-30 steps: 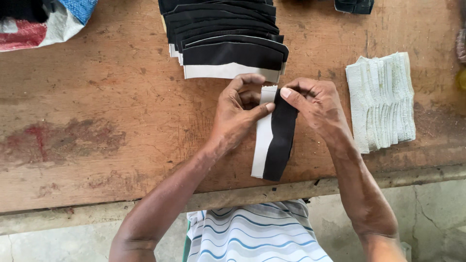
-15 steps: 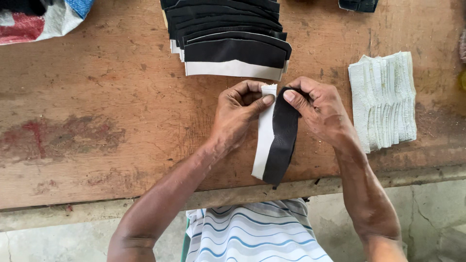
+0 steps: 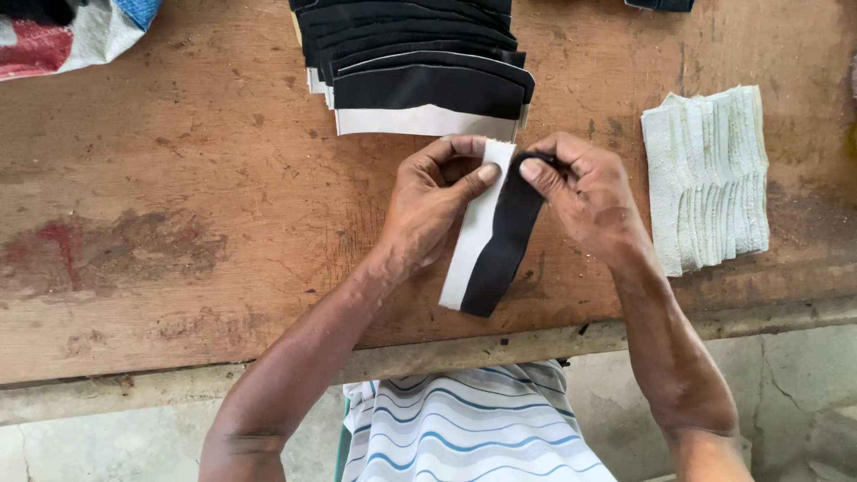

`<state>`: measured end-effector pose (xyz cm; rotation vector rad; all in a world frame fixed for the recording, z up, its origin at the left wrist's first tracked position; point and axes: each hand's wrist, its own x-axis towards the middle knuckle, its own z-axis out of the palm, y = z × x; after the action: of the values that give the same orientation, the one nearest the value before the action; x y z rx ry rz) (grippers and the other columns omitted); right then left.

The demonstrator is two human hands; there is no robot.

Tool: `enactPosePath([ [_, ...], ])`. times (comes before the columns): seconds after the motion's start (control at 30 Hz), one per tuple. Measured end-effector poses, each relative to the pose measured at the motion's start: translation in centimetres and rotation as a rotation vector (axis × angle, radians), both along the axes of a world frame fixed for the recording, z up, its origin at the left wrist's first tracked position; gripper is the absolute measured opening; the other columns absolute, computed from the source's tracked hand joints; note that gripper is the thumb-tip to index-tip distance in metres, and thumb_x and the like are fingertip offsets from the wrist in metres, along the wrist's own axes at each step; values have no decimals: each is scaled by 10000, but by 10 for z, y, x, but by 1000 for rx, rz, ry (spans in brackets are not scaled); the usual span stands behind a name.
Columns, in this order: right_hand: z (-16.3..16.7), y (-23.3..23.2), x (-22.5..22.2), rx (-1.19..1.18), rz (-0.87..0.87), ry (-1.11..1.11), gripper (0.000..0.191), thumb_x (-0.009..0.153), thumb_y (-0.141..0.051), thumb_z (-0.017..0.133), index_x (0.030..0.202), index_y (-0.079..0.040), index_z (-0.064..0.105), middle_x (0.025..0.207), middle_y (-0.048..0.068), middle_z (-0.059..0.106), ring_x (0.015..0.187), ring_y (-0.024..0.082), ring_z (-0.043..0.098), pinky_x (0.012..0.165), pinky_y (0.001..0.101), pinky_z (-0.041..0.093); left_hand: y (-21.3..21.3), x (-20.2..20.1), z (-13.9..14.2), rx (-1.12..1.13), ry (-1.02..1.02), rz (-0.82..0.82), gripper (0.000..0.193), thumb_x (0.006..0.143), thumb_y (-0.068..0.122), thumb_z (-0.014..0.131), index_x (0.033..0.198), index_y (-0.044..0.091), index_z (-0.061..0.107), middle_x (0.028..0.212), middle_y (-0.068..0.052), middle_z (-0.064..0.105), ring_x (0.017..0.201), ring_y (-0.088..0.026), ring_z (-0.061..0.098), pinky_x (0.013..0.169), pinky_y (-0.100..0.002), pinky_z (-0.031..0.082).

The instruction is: The person repeatedly picks a black rubber piece and a white fabric strip, aligns them edge-to-edge, and presses them together by hand. The person handles the pieces one at a time, flips them to check alignment, and places the joined pair back on the table.

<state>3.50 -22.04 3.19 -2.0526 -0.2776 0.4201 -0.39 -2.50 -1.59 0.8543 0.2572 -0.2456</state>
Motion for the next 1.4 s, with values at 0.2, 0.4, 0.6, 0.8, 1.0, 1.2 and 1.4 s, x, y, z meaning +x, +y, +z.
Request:
enactPosePath([
  [0.2, 1, -10, 7, 113, -16, 188, 233, 936, -166, 728, 1125, -34, 693, 944, -4, 708, 854, 65, 643, 741, 217, 551, 3, 2, 2, 188, 66, -118, 269, 842, -18, 759, 1102, 32, 711, 1012, -80, 764, 907, -133, 742, 851, -280, 671],
  [0.4, -9, -14, 7, 186, 17, 265, 165, 934, -91, 776, 1064, 3, 738, 910, 31, 710, 856, 89, 655, 771, 234, 558, 1, -3, -6, 222, -20, -99, 233, 857, -26, 788, 1065, 27, 698, 986, -59, 741, 911, -111, 715, 848, -247, 642],
  [0.6, -7, -13, 6, 170, 3, 241, 174, 905, -66, 788, 1059, -26, 719, 928, 13, 703, 863, 78, 664, 768, 218, 574, 0, -1, -13, 36, 51, -56, 238, 870, -52, 755, 1095, -13, 687, 975, -85, 737, 884, -128, 713, 820, -262, 648],
  [0.8, -7, -5, 4, -22, -33, 200, 226, 831, -47, 817, 1031, -43, 712, 942, 12, 729, 857, 77, 703, 767, 201, 616, -1, -4, -9, 74, 39, -37, 233, 889, -62, 724, 1117, -52, 676, 976, -132, 750, 862, -142, 733, 786, -263, 660],
  [1.0, -7, -4, 6, -58, -36, 194, 220, 829, -66, 831, 1017, -38, 720, 905, 19, 729, 810, 78, 687, 715, 206, 602, -4, -4, -5, 116, 34, -9, 237, 893, -57, 735, 1123, -68, 676, 985, -155, 752, 853, -146, 733, 773, -260, 655],
  [1.2, -4, -3, 5, -97, -28, 155, 212, 825, -81, 837, 1002, -40, 727, 889, 25, 732, 784, 83, 690, 685, 213, 603, -3, -5, -3, 210, -15, -14, 251, 887, -27, 737, 1129, -56, 679, 988, -151, 757, 866, -142, 752, 781, -253, 679],
  [1.4, -3, 1, 5, -71, -18, 139, 214, 830, -83, 833, 1010, -35, 728, 905, 25, 738, 823, 77, 707, 730, 215, 622, -3, -6, 0, 159, -10, -12, 244, 901, -7, 749, 1133, -47, 686, 986, -155, 768, 846, -154, 746, 746, -271, 666],
])
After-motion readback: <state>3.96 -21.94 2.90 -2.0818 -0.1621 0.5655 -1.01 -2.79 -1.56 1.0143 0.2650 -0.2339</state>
